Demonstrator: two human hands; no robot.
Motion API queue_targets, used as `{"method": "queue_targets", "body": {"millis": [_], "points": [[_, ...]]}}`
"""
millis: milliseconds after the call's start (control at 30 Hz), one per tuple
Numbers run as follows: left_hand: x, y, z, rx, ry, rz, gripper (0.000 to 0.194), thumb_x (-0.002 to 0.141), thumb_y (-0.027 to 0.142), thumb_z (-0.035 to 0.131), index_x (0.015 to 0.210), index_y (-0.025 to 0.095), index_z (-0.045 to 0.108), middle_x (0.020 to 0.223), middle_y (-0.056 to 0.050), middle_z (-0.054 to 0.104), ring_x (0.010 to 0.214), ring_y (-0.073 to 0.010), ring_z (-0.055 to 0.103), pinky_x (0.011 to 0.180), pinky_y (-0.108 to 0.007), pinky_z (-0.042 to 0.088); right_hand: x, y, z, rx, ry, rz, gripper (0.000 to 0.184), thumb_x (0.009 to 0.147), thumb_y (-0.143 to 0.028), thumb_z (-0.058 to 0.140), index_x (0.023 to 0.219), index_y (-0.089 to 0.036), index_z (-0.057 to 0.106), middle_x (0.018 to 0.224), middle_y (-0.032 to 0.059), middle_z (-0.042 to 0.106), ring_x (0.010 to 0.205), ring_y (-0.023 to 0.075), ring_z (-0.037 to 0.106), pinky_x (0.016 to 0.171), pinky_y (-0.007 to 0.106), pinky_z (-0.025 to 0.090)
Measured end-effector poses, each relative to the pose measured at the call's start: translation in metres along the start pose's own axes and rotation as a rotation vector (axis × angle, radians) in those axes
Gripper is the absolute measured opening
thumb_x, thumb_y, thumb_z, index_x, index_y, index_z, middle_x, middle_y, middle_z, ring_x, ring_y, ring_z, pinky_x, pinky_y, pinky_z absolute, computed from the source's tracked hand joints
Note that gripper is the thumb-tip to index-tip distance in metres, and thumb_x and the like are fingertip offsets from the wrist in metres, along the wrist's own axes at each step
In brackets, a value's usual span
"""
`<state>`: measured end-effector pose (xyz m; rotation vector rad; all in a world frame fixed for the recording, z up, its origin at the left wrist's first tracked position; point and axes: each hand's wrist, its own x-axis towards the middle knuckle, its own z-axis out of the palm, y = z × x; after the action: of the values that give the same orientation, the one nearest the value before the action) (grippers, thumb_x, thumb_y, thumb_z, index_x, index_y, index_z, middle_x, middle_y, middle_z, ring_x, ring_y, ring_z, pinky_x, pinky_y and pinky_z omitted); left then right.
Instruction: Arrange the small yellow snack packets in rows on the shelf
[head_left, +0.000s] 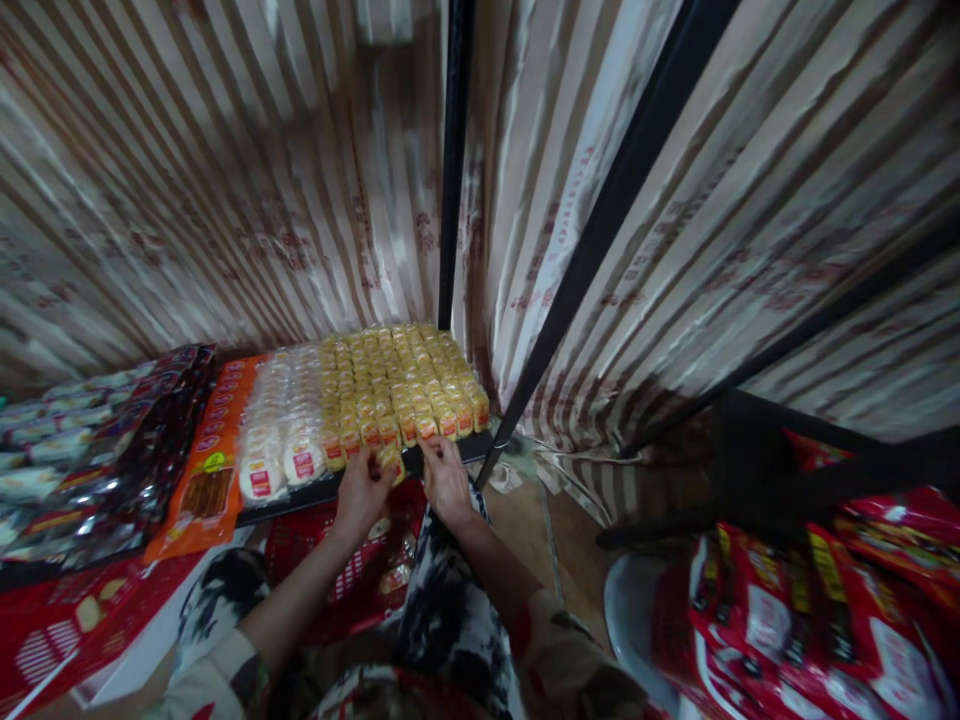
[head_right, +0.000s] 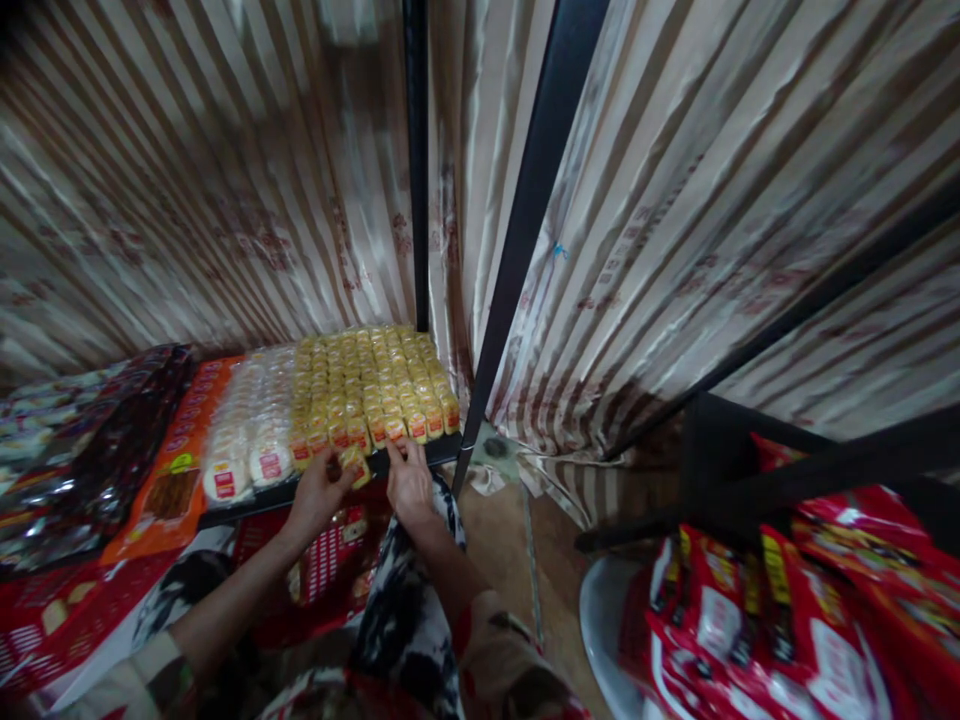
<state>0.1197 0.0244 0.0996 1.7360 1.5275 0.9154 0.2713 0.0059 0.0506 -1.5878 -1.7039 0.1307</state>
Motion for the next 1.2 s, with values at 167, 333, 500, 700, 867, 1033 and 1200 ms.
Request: {"method": "queue_targets", "body": {"millis": [167, 333, 500, 700, 867, 1033, 1200], "points": [[0.013, 0.006, 0.017, 0.017, 0.007, 0.047, 0.027, 0.075, 0.031, 0.055, 0.098, 0.016, 0.056, 0.086, -0.005, 0.062, 0.077, -0.0178, 0.061, 0.076, -0.035, 0.049, -0.002, 0.006, 0.003, 0.038, 0.02, 0.014, 0.057, 0.076, -0.001, 0.037, 0.128, -0.018, 0.049, 0.104, 0.0104, 0.05, 0.095, 0.0204, 0.046, 0.088, 0.035, 0.047], [0.021, 0.007, 0.031, 0.15, 0.066, 0.097, 0.029, 0.077, 0.024, 0.055, 0.104, 0.017, 0.056, 0.095, -0.007, 0.061, 0.082, -0.0191, 0.059, 0.081, -0.038, 0.048, -0.002, 0.009, 0.003, 0.073, 0.021, 0.022, 0.059, 0.073, 0.001, 0.037, 0.127, -0.017, 0.05, 0.107, 0.0104, 0.05, 0.097, 0.0197, 0.045, 0.089, 0.033, 0.045], [0.026, 0.004, 0.039, 0.169, 0.041, 0.168, 0.028, 0.083, 0.026, 0.049, 0.108, 0.014, 0.054, 0.099, -0.01, 0.055, 0.082, -0.0191, 0.057, 0.077, -0.037, 0.049, 0.0, 0.008, 0.003, 0.07, 0.016, 0.051, 0.057, 0.073, 0.0, 0.036, 0.126, -0.016, 0.052, 0.107, 0.0108, 0.051, 0.098, 0.0203, 0.045, 0.09, 0.034, 0.045], [0.03, 0.003, 0.043, 0.199, 0.009, 0.187, 0.034, 0.086, 0.026, 0.045, 0.118, 0.015, 0.048, 0.097, -0.009, 0.056, 0.085, -0.0191, 0.056, 0.079, -0.037, 0.048, -0.002, 0.011, 0.006, 0.075, 0.024, 0.085, 0.052, 0.078, -0.007, 0.037, 0.127, -0.019, 0.05, 0.109, 0.0102, 0.051, 0.1, 0.0216, 0.046, 0.09, 0.037, 0.044], [0.031, -0.001, 0.043, 0.196, -0.007, 0.245, 0.036, 0.087, 0.026, 0.043, 0.121, 0.014, 0.044, 0.102, -0.01, 0.057, 0.086, -0.0179, 0.057, 0.081, -0.035, 0.047, -0.005, 0.011, 0.008, 0.087, 0.035, 0.069, 0.051, 0.079, -0.01, 0.038, 0.129, -0.017, 0.047, 0.111, 0.01, 0.05, 0.102, 0.0211, 0.046, 0.094, 0.037, 0.042], [0.035, -0.003, 0.043, 0.172, -0.025, 0.252, 0.032, 0.088, 0.025, 0.042, 0.117, 0.014, 0.05, 0.103, -0.01, 0.057, 0.088, -0.0175, 0.058, 0.081, -0.033, 0.047, -0.005, 0.012, 0.008, 0.105, 0.048, 0.063, 0.052, 0.081, -0.011, 0.036, 0.132, -0.016, 0.042, 0.112, 0.0105, 0.052, 0.107, 0.0208, 0.045, 0.096, 0.037, 0.04], [0.039, 0.0, 0.047, 0.153, -0.065, 0.214, 0.034, 0.088, 0.024, 0.041, 0.12, 0.017, 0.051, 0.099, -0.008, 0.057, 0.083, -0.0164, 0.059, 0.079, -0.032, 0.049, -0.004, 0.013, 0.009, 0.105, 0.072, 0.061, 0.049, 0.08, -0.011, 0.037, 0.129, -0.015, 0.045, 0.114, 0.0115, 0.053, 0.109, 0.021, 0.046, 0.096, 0.038, 0.04]]}}
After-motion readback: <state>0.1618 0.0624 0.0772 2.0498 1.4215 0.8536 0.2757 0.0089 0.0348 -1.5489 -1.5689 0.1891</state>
